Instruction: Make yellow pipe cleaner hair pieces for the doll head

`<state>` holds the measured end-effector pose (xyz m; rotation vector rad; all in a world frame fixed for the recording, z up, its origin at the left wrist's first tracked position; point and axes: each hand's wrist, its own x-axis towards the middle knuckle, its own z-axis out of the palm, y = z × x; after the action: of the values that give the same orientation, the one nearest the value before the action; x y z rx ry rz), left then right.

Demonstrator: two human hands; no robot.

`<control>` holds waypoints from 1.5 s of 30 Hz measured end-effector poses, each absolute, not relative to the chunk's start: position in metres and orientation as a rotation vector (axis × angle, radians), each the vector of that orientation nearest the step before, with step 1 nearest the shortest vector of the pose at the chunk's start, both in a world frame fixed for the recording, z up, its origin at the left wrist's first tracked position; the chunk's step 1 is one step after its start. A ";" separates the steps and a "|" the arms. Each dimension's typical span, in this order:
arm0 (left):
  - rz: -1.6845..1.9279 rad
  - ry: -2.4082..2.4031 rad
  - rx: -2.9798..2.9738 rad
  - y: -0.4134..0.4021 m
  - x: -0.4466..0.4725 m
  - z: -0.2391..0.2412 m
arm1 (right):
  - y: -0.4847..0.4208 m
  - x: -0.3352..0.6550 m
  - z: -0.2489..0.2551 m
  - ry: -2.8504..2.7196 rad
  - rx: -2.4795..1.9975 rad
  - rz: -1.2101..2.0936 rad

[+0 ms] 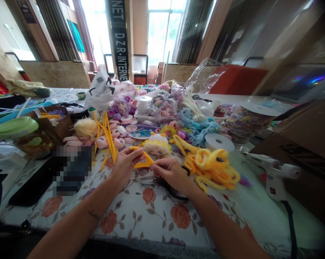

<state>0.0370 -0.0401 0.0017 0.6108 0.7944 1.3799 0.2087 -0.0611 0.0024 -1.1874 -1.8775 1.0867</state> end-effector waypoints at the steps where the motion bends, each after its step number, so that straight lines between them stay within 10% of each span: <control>1: 1.399 0.787 0.602 -0.040 0.037 0.002 | -0.061 0.209 0.001 -1.858 -1.178 1.119; 45: 1.423 0.792 0.649 -0.038 0.034 -0.002 | -0.055 0.211 0.001 -1.555 -1.157 1.469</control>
<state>0.0335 -0.0379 -0.0023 0.6491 0.7916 1.4226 0.2115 -0.0555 0.0012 -1.1570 -1.5549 1.4695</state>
